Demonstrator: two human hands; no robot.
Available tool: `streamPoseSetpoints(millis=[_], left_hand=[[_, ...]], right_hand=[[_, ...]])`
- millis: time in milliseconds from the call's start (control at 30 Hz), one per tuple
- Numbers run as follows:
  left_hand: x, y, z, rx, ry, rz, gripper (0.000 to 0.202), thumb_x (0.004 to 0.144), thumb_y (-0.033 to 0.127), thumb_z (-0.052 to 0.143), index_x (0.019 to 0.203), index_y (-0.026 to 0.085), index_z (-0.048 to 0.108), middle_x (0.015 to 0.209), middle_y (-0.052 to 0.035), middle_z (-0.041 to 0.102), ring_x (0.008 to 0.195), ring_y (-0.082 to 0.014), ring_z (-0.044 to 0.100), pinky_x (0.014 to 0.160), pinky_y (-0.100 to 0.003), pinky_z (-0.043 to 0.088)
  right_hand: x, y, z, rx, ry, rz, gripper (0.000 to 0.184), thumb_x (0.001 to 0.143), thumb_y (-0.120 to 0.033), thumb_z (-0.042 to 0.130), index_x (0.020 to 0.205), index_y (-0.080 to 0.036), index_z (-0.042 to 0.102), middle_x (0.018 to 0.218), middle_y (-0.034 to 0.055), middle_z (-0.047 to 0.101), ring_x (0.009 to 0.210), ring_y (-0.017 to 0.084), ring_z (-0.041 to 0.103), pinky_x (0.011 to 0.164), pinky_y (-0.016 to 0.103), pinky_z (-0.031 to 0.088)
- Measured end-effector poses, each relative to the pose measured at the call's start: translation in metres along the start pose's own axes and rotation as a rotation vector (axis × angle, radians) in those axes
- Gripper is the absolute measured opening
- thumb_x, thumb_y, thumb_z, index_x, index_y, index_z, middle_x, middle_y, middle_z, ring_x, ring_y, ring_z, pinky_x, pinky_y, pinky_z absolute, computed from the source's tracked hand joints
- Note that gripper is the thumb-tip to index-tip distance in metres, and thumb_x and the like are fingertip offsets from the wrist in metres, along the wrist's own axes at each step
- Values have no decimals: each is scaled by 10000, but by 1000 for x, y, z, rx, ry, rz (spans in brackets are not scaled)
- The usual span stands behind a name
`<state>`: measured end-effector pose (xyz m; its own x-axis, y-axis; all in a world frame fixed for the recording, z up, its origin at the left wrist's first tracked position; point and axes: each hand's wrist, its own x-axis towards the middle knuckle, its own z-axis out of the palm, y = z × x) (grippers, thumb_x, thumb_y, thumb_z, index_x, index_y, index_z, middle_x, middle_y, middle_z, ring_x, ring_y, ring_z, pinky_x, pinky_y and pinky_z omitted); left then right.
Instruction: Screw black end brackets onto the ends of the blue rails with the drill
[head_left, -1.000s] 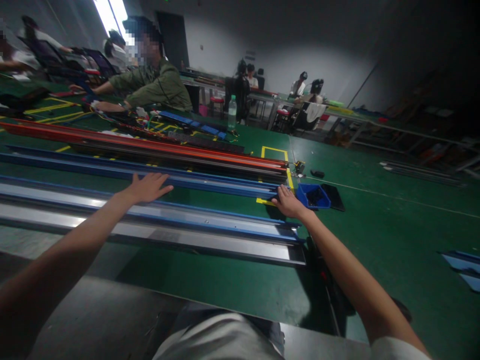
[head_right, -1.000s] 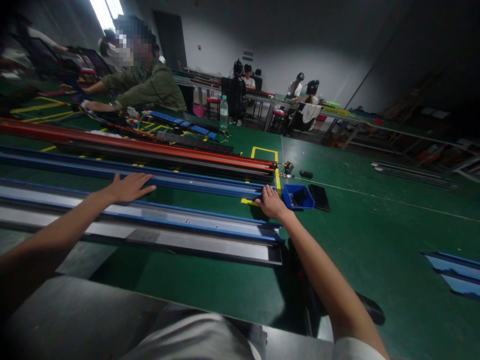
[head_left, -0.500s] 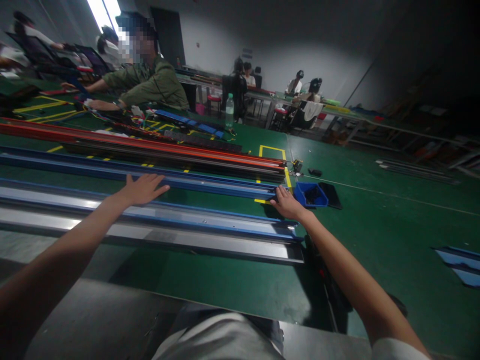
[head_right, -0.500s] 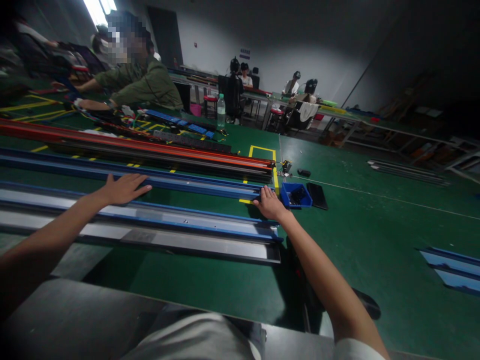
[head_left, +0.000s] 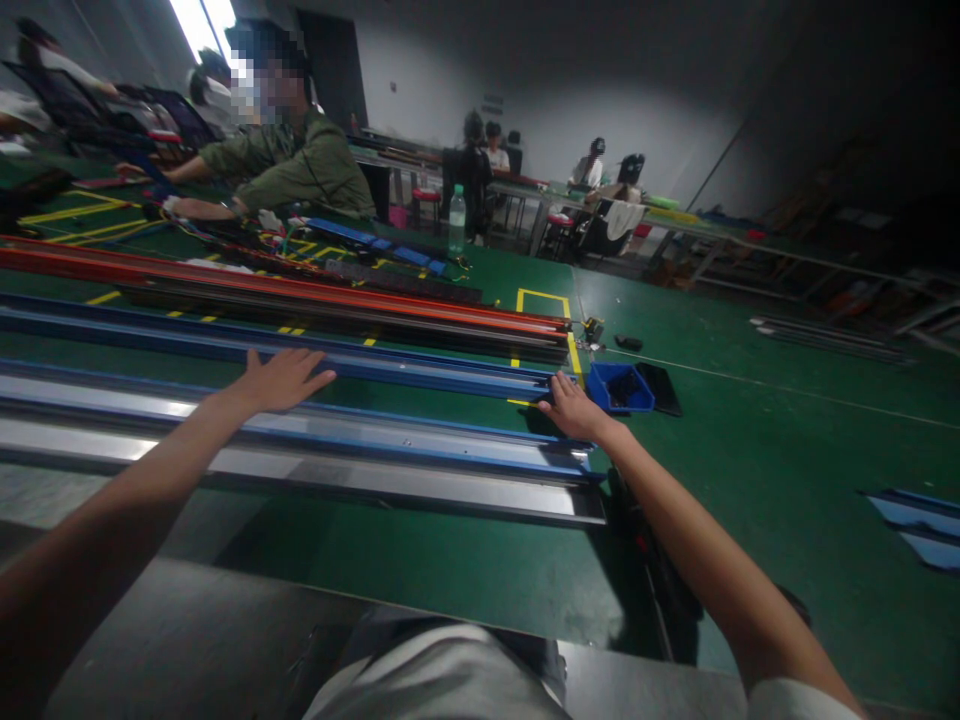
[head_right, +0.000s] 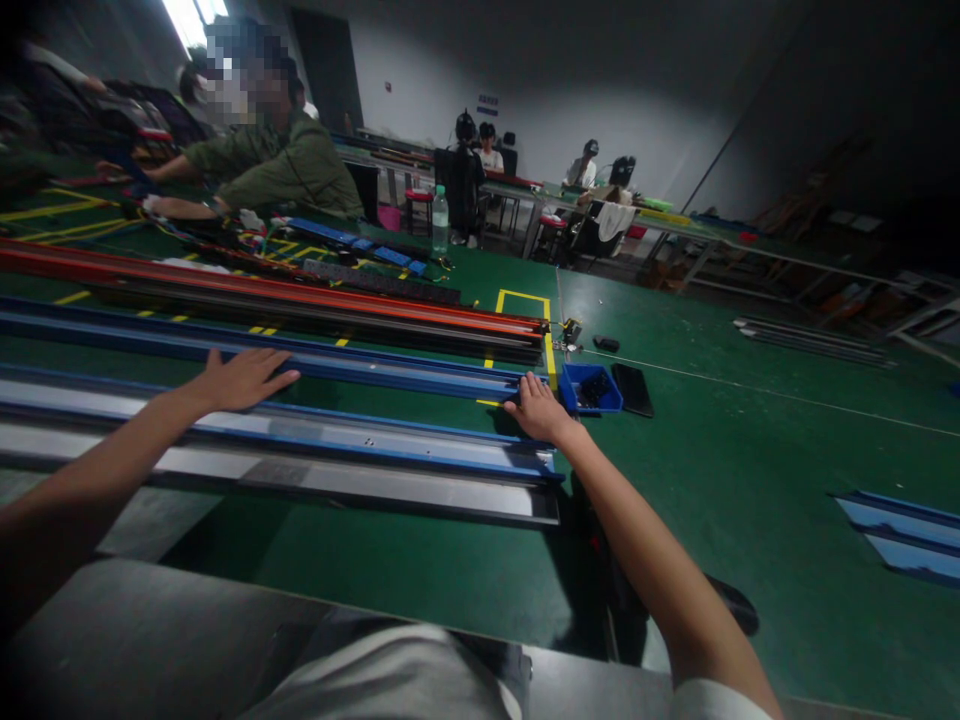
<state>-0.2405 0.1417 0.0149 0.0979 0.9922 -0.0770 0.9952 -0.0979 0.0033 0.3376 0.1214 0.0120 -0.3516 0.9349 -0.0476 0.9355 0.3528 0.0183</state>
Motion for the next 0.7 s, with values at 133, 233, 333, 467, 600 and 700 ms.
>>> streamPoseSetpoints(millis=[133, 233, 333, 467, 600, 700], left_hand=[[-2, 1, -1, 1, 1, 1, 818, 982, 683, 208, 1595, 179, 408, 1652, -193, 396, 1515, -492, 331, 1145, -860, 136], [-3, 3, -2, 5, 9, -4, 799, 985, 675, 213, 1579, 189, 437, 1640, -193, 417, 1510, -495, 342, 1156, -850, 130], [-4, 4, -3, 8, 12, 1, 789, 992, 659, 218, 1569, 172, 446, 1623, -210, 435, 1498, -488, 364, 1149, -861, 120], [-6, 6, -5, 11, 18, 11, 764, 1010, 637, 235, 1561, 150, 445, 1621, -212, 436, 1494, -479, 369, 1149, -861, 101], [-8, 9, -5, 22, 24, 10, 731, 1024, 612, 262, 1544, 136, 456, 1609, -228, 445, 1479, -469, 388, 1131, -869, 110], [-8, 10, -5, 29, 30, 8, 719, 1024, 612, 264, 1534, 145, 463, 1601, -230, 456, 1477, -457, 392, 1135, -863, 111]], right_hand=[[-1, -1, 0, 13, 0, 1, 950, 1038, -692, 136, 1636, 35, 261, 1694, 284, 257, 1605, 372, 187, 1289, 531, 254], [-2, -2, -2, 18, -4, 6, 998, 1028, -713, 109, 1622, 74, 262, 1687, 311, 245, 1604, 381, 183, 1291, 524, 250], [-3, -4, -3, 20, -9, 13, 1034, 1020, -726, 92, 1607, 107, 266, 1681, 331, 240, 1603, 384, 180, 1293, 504, 250], [-5, -5, -4, 25, -16, 23, 1018, 1023, -723, 111, 1614, 92, 263, 1690, 314, 235, 1608, 376, 164, 1298, 498, 238], [-4, -5, -3, 35, -24, 35, 978, 1028, -714, 148, 1640, 44, 237, 1707, 274, 227, 1613, 365, 154, 1298, 509, 234], [-5, -5, -3, 42, -28, 44, 962, 1028, -708, 173, 1653, 22, 214, 1718, 255, 203, 1613, 369, 151, 1299, 522, 227]])
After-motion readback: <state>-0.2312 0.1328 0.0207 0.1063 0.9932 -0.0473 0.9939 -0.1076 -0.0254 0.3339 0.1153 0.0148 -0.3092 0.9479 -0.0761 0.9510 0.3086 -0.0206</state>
